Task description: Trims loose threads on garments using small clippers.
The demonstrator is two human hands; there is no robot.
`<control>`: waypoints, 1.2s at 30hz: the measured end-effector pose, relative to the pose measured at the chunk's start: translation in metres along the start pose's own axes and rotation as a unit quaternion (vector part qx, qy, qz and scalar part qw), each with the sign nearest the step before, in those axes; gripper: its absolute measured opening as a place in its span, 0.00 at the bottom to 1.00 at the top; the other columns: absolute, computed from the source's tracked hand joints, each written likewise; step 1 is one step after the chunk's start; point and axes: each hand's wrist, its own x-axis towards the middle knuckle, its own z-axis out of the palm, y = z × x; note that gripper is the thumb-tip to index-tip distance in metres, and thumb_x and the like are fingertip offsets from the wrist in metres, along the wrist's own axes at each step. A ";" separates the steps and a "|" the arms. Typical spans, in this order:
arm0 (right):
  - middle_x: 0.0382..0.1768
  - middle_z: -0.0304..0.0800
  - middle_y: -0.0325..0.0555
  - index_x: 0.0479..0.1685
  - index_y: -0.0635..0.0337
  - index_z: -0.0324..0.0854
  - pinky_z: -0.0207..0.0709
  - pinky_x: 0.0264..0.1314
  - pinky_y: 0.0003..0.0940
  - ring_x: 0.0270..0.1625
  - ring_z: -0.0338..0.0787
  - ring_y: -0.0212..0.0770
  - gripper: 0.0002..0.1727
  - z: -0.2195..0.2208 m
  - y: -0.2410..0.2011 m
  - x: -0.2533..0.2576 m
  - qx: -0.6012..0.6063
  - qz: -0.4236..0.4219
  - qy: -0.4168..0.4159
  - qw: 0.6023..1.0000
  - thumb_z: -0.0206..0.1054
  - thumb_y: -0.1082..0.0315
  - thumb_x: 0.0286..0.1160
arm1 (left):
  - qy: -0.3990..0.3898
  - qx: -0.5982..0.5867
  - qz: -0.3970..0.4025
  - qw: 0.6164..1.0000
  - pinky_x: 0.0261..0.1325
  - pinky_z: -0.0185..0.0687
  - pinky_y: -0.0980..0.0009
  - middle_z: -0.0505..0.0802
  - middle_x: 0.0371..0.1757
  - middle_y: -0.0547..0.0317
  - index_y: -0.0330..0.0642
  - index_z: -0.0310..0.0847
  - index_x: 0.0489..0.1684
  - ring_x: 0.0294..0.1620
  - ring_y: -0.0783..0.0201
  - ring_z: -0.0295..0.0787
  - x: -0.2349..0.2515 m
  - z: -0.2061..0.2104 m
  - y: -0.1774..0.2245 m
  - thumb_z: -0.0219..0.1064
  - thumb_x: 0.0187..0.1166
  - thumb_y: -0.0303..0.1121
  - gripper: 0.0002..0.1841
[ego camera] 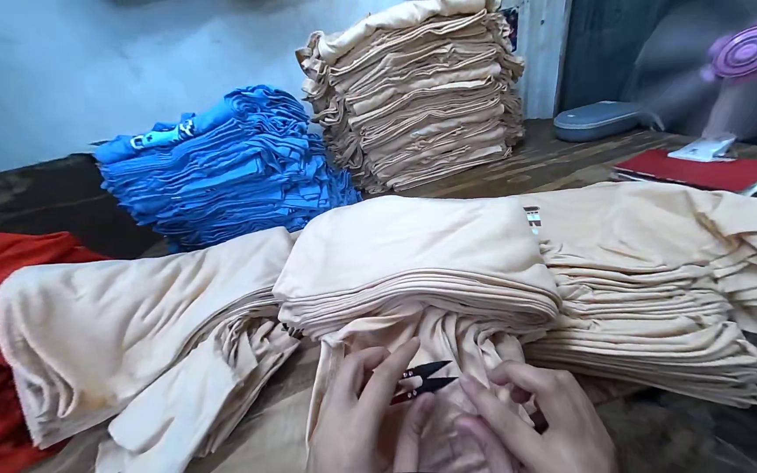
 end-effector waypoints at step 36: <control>0.65 0.80 0.35 0.36 0.35 0.88 0.69 0.76 0.33 0.74 0.73 0.33 0.03 0.005 0.035 -0.001 0.264 0.017 -0.024 0.964 0.72 0.54 0.75 | -0.110 -0.002 0.070 0.992 0.51 0.80 0.58 0.91 0.35 0.55 0.44 0.90 0.38 0.43 0.57 0.87 -0.049 -0.004 -0.052 0.68 0.73 0.28 0.05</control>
